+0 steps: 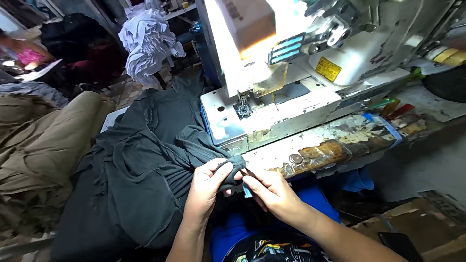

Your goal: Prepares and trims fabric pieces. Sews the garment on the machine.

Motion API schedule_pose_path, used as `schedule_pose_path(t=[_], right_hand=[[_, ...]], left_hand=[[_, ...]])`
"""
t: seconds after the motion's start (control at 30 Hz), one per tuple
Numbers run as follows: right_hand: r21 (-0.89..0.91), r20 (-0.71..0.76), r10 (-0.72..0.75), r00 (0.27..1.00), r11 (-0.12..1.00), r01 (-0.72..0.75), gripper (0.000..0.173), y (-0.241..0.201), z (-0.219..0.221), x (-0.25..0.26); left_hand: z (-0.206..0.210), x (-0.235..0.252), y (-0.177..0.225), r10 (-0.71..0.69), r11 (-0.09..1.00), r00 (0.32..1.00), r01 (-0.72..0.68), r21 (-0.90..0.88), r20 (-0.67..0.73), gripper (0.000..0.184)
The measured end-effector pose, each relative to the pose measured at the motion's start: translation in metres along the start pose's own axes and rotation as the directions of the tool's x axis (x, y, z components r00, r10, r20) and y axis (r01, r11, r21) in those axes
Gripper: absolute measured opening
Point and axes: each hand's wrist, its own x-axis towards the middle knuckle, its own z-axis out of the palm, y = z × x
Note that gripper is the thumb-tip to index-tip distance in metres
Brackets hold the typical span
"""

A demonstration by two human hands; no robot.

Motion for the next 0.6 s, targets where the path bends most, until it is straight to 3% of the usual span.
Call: schedule_pose_path(t=[0.43, 0.5, 0.6], right_hand=[[-0.042, -0.019, 0.036, 0.999, 0.998, -0.036, 0.029, 0.0, -0.002, 0.001], [0.02, -0.05, -0.151, 0.987, 0.988, 0.152, 0.029, 0.0, -0.003, -0.002], [0.012, -0.057, -0.472, 0.88, 0.881, 0.473, 0.024, -0.008, -0.009, -0.005]], left_hand=[[0.005, 0.0, 0.002, 0.047, 0.986, 0.999, -0.048, 0.162, 0.007, 0.018], [0.004, 0.0, 0.0, 0.059, 0.984, 0.998, -0.06, 0.166, 0.015, 0.017], [0.003, 0.0, -0.001, 0.069, 0.978, 0.998, -0.07, 0.198, 0.012, 0.018]])
